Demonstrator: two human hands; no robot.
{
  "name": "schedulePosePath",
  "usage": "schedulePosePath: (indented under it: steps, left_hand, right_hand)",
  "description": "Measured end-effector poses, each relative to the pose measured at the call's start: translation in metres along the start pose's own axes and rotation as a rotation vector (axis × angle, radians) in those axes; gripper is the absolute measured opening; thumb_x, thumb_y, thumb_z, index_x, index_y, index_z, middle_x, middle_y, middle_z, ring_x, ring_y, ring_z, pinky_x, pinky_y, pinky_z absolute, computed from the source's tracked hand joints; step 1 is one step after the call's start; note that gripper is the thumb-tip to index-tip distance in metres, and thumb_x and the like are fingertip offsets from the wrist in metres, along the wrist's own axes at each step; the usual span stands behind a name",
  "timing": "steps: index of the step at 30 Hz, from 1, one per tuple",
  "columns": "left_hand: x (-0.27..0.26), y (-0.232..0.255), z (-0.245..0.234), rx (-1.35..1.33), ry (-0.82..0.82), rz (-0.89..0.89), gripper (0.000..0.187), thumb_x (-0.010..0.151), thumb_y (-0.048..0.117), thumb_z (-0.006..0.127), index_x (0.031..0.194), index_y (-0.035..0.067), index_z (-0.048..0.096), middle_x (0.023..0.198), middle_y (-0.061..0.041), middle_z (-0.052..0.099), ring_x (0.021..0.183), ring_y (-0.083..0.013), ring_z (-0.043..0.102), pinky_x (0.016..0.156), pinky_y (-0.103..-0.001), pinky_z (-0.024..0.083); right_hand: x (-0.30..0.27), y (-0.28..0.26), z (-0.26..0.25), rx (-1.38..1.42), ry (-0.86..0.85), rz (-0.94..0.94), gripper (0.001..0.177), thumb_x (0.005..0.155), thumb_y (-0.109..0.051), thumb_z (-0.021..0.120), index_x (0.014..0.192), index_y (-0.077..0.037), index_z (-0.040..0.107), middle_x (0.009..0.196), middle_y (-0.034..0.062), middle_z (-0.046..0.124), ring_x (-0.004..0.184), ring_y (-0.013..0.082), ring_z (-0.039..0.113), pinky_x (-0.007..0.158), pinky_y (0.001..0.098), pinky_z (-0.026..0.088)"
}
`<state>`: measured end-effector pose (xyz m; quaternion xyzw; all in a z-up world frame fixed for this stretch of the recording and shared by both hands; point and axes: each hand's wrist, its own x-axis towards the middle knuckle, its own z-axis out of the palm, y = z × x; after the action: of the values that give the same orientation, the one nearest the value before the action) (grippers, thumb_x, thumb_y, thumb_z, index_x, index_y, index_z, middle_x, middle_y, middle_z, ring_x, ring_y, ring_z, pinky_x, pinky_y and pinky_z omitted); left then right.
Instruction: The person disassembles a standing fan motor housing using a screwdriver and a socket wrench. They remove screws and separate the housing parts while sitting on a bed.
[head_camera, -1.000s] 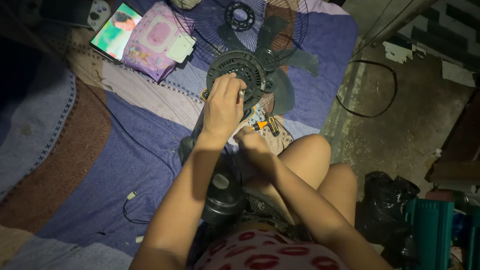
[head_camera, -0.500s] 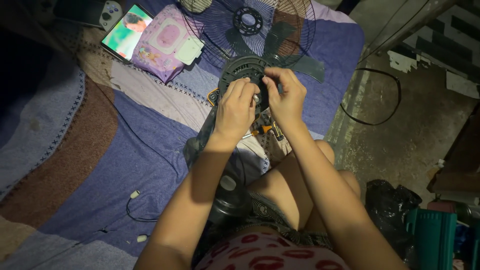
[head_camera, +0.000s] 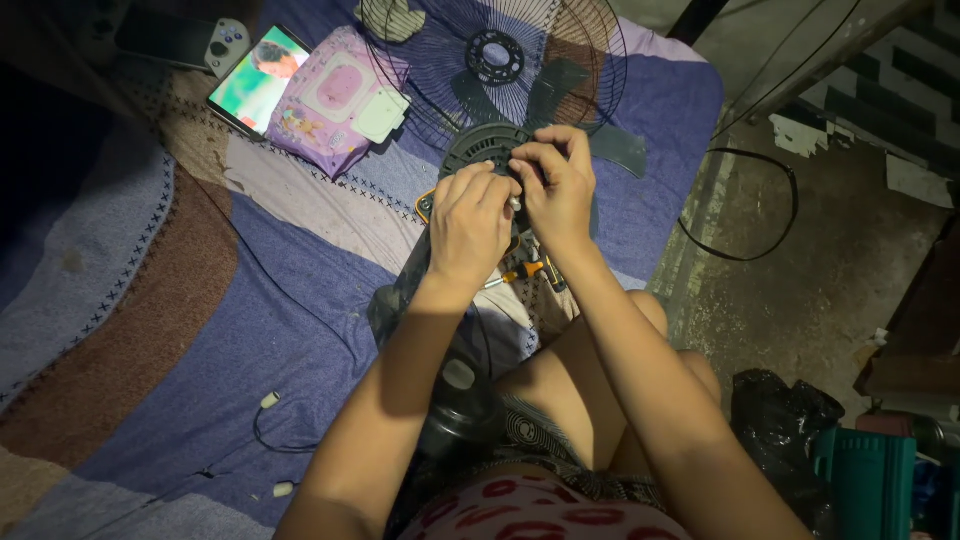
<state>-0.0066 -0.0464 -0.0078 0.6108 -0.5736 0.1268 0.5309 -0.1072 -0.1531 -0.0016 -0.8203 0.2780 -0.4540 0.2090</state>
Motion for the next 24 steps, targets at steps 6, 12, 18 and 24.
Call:
schedulePosePath:
  steps: [6, 12, 18, 24]
  left_hand:
    - [0.002, 0.002, -0.01, -0.037, -0.004, 0.052, 0.023, 0.077, -0.002, 0.07, 0.099, 0.005, 0.071, 0.098, -0.011, 0.071, 0.102, -0.0291, 0.067, 0.092, -0.042, 0.049]
    - [-0.011, 0.02, -0.022, -0.072, 0.005, 0.086, 0.023, 0.08, -0.002, 0.071, 0.102, 0.005, 0.072, 0.099, -0.008, 0.072, 0.102, -0.0266, 0.069, 0.093, -0.04, 0.051]
    - [-0.017, 0.026, -0.028, -0.085, -0.001, 0.058, 0.026, 0.078, 0.0, 0.072, 0.103, 0.004, 0.072, 0.102, -0.011, 0.072, 0.102, -0.029, 0.07, 0.093, -0.041, 0.052]
    - [-0.02, 0.025, -0.024, -0.101, 0.028, 0.018, 0.02, 0.081, 0.001, 0.071, 0.101, 0.003, 0.069, 0.103, -0.015, 0.07, 0.103, -0.0335, 0.07, 0.094, -0.044, 0.054]
  right_hand:
    - [-0.009, 0.005, -0.009, 0.015, 0.027, -0.046, 0.013, 0.088, 0.007, 0.077, 0.099, -0.001, 0.074, 0.114, 0.0114, 0.065, 0.122, 0.0277, 0.07, 0.098, 0.0345, 0.057]
    - [-0.024, 0.001, -0.02, 0.055, 0.069, -0.024, 0.013, 0.089, 0.007, 0.078, 0.099, 0.0, 0.075, 0.114, 0.012, 0.064, 0.122, 0.0282, 0.069, 0.103, 0.0369, 0.056]
    - [-0.029, -0.009, -0.021, 0.022, 0.092, -0.029, 0.014, 0.087, 0.005, 0.081, 0.098, -0.001, 0.075, 0.116, 0.0107, 0.065, 0.123, 0.0281, 0.068, 0.104, 0.0369, 0.056]
    - [-0.032, -0.005, -0.014, 0.034, 0.123, -0.087, 0.016, 0.086, 0.006, 0.083, 0.096, -0.001, 0.074, 0.131, 0.0162, 0.059, 0.121, 0.0291, 0.067, 0.103, 0.0366, 0.057]
